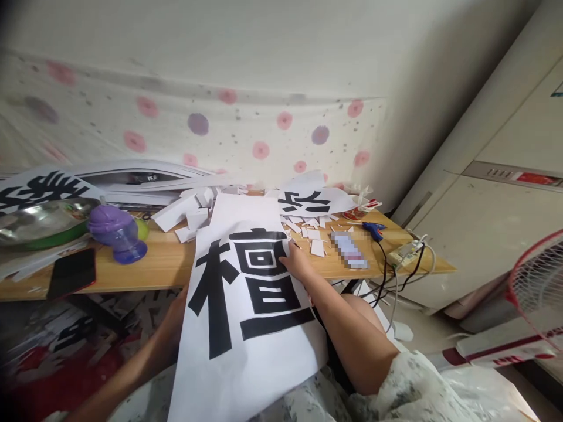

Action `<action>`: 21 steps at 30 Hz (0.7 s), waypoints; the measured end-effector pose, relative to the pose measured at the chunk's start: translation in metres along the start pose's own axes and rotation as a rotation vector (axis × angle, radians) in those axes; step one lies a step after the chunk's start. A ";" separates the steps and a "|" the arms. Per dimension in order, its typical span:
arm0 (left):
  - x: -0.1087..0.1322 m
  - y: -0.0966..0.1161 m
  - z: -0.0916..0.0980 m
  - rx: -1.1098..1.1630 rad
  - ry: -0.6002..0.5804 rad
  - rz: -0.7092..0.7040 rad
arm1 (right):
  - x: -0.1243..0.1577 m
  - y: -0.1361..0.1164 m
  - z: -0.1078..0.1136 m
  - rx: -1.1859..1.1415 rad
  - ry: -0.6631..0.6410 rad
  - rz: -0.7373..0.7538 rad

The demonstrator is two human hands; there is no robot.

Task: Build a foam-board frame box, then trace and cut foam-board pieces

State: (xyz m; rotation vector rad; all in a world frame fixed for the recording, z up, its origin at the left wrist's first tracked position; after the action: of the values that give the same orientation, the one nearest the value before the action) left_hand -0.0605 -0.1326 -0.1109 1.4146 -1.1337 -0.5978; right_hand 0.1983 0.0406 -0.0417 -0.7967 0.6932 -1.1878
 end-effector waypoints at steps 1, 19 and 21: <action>-0.002 -0.001 0.003 -0.002 -0.007 0.015 | -0.001 0.003 -0.003 0.025 0.000 -0.005; 0.033 0.020 0.032 -0.410 -0.153 0.041 | 0.012 -0.008 -0.015 0.316 0.037 0.015; 0.016 0.022 0.041 -0.543 -0.084 -0.038 | 0.012 -0.011 -0.018 0.338 0.026 0.037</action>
State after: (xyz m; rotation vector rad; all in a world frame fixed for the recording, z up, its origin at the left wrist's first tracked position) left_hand -0.0966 -0.1623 -0.0940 0.9500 -0.9166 -0.9190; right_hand 0.1806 0.0240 -0.0431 -0.4840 0.5076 -1.2418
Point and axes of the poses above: each hand's wrist, its own x-axis away from the middle knuckle, its own z-axis out of the back of the hand, y = z × x, the point moved 9 cm from there along -x, towards the middle knuckle, and after that the axes turned 9 degrees about -x, right-handed, at the moved point
